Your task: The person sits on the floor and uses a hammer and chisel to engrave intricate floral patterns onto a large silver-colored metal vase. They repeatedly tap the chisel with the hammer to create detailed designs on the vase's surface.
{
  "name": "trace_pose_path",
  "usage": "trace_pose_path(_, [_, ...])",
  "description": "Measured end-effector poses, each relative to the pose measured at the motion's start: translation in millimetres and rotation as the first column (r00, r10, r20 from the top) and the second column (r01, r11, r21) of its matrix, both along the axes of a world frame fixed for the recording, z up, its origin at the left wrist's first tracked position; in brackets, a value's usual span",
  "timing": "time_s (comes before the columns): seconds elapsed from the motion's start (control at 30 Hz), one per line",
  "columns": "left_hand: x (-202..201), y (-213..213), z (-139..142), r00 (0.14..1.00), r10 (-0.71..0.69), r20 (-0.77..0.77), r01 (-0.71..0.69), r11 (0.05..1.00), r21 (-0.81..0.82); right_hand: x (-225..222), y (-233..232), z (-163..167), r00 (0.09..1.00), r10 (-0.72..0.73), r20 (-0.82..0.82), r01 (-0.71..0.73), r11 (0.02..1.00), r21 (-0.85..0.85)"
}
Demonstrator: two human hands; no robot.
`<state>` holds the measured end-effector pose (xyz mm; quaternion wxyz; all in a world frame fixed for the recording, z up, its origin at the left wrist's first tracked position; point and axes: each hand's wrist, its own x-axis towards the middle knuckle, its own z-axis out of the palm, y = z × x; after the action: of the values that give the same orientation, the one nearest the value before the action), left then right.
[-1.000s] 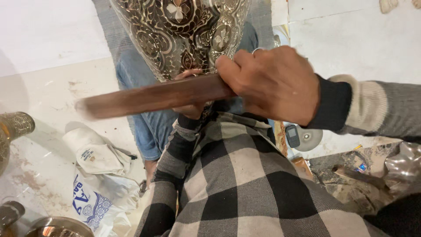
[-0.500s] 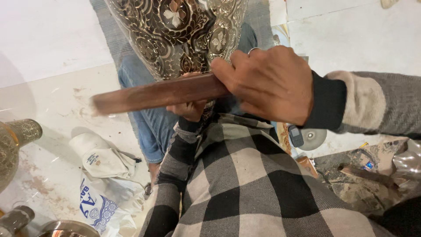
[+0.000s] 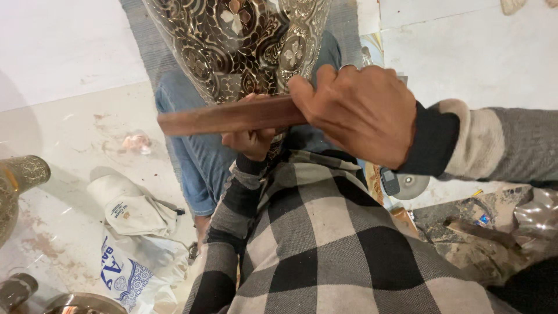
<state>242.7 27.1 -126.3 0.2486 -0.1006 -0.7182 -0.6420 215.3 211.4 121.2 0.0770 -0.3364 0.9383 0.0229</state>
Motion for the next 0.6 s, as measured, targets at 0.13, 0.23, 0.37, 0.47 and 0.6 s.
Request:
trace_pose_path(0.13, [-6,3,3,0.963,0.105,-0.248,-0.126,0.989,-0.071,-2,0,-3,1.000,0.008,0.001,-0.008,0.999,0.036])
trace_pose_path(0.23, [-7,1,5,0.980,0.137,-0.147,-0.166,0.963,-0.210,-4,0,-3,1.000,0.030,-0.008,-0.030,0.999,-0.029])
trace_pose_path(0.37, [-8,-2,13,0.969,0.095,-0.228,-0.124,0.985,-0.117,-5,-1,-2,1.000,-0.031,-0.005,0.031,0.991,0.128])
trace_pose_path(0.47, [-9,-3,18,0.963,0.141,-0.229,-0.183,0.967,-0.179,-7,-3,0,1.000,0.025,0.006,-0.023,0.981,-0.191])
trace_pose_path(0.6, [-10,-3,20,0.971,0.114,-0.211,-0.144,0.981,-0.133,-9,-8,5,1.000,-0.005,-0.023,0.005,0.999,0.033])
